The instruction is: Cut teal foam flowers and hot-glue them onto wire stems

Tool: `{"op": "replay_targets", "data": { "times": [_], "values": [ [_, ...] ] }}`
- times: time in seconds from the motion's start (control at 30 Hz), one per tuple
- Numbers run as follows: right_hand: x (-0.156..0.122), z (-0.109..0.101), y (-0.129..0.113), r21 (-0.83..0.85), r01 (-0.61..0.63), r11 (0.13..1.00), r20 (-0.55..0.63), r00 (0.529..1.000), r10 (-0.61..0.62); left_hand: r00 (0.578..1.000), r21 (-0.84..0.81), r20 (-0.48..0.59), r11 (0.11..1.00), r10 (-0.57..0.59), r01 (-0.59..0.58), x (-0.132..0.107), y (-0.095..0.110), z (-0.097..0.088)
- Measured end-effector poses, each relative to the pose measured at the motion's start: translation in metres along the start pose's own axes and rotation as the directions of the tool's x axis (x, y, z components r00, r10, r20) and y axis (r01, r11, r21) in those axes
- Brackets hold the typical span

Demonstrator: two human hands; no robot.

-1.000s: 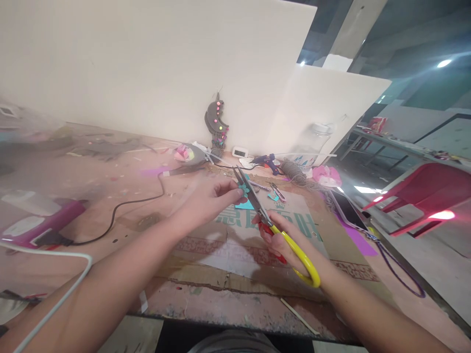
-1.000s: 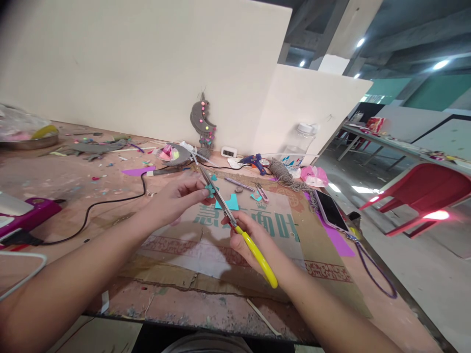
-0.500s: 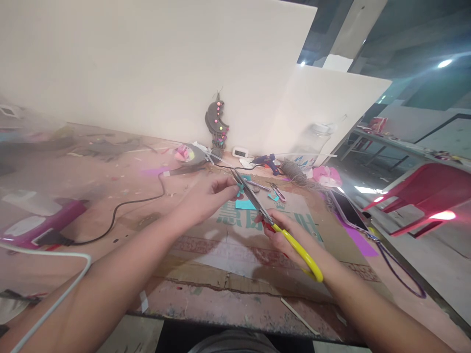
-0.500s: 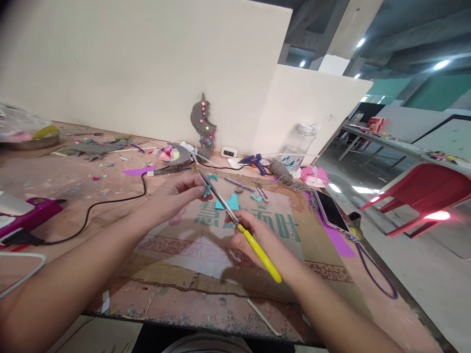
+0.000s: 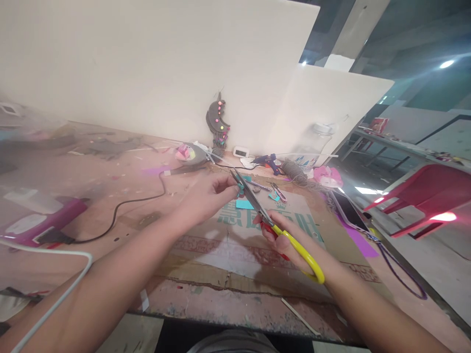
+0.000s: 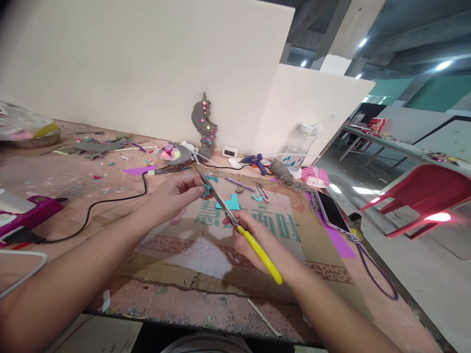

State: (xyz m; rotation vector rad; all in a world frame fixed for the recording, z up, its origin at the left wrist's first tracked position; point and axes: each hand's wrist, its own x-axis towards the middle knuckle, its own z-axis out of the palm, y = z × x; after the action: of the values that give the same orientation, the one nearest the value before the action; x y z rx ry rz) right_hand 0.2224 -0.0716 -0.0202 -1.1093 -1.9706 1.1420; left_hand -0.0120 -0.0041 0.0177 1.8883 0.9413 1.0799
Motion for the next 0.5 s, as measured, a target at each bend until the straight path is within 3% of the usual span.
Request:
{"op": "replay_targets", "data": {
  "times": [0.13,0.5],
  "values": [
    [0.0010,0.0008,0.0033,-0.007,0.002,1.000,-0.015,1.000,-0.003,0.999,0.032,0.014,0.999,0.039,-0.039,0.0006,-0.0011,0.0001],
    [0.0026,0.0045,0.0034,0.031,-0.001,1.000,-0.072,0.997,0.003,1.000,0.026,0.025,1.000,-0.009,0.009,-0.0007,-0.0003,-0.0012]
  ]
}}
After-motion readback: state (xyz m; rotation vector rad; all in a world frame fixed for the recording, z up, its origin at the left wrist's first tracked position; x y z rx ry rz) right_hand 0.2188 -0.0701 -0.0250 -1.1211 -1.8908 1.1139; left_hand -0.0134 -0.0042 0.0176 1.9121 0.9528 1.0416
